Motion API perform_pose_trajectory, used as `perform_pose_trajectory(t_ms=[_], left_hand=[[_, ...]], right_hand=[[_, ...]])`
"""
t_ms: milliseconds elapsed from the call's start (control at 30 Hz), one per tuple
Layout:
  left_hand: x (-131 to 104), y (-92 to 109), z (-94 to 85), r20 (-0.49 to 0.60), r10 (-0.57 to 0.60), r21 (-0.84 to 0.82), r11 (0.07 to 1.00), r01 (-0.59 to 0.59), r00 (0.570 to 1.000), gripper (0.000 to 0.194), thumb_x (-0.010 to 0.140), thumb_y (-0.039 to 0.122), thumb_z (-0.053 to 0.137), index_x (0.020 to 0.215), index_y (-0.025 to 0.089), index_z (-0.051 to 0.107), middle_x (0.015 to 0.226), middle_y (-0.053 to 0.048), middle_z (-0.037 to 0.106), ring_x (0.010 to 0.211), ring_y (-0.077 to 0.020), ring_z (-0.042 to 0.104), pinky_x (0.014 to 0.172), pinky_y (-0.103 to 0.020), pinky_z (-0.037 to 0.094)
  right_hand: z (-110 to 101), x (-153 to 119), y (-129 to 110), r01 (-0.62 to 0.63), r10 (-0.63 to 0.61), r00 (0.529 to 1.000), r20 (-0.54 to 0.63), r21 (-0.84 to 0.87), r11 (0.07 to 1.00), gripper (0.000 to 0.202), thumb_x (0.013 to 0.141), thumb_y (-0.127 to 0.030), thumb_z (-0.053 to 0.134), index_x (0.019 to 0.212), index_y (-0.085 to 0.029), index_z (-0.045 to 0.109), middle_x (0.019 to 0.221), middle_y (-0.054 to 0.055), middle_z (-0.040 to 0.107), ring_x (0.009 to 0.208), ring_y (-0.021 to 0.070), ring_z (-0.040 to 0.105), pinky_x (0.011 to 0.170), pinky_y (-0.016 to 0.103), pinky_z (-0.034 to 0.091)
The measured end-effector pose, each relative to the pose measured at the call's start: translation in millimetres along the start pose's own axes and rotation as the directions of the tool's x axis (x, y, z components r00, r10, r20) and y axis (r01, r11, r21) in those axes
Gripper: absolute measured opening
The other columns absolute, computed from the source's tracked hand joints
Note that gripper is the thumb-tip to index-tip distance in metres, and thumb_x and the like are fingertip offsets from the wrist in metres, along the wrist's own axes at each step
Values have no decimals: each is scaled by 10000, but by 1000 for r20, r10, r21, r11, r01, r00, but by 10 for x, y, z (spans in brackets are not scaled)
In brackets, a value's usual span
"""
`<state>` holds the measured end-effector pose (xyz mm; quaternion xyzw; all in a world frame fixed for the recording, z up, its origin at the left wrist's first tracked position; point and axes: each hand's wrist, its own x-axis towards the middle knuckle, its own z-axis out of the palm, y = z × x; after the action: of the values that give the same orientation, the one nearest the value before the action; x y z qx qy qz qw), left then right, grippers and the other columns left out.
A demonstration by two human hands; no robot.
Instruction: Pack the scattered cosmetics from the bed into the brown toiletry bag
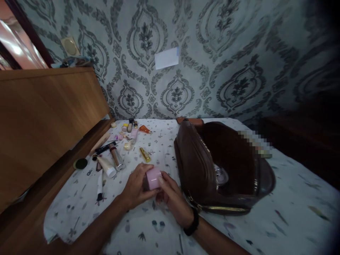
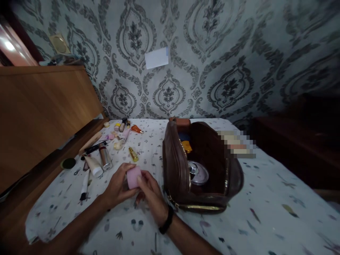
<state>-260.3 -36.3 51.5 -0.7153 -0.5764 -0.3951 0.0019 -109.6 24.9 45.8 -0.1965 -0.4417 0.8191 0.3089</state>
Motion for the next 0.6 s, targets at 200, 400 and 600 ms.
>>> perform_pose_trajectory(t_ms=[200, 400, 600], left_hand=[[-70, -76, 17, 30, -13, 30, 999, 12, 999, 558, 817, 326, 632, 1311, 223, 392, 1178, -113, 564, 1059, -262, 597, 885, -400, 505], [-108, -154, 41, -23, -48, 51, 998, 49, 999, 549, 806, 409, 650, 1281, 207, 462, 1198, -118, 603, 1058, -282, 635, 876, -399, 540], [-280, -367, 231, -114, -325, -281, 917, 283, 939, 800, 708, 703, 608, 1327, 223, 444, 1222, -129, 604, 1076, -330, 628, 905, -469, 542]], right_hand=[[6, -18, -18, 36, -36, 999, 33, -1, 999, 510, 702, -556, 746, 1031, -209, 567, 857, -12, 570, 653, 100, 540, 467, 173, 425], [3, -3, -29, 44, -45, 998, 36, 14, 999, 608, 595, -535, 809, 1025, -218, 517, 959, 15, 626, 787, 147, 605, 515, 193, 423], [69, -122, -172, 194, -186, 981, 56, -236, 952, 666, 533, -434, 839, 1103, -206, 579, 1033, 19, 661, 928, 189, 606, 732, 264, 457]])
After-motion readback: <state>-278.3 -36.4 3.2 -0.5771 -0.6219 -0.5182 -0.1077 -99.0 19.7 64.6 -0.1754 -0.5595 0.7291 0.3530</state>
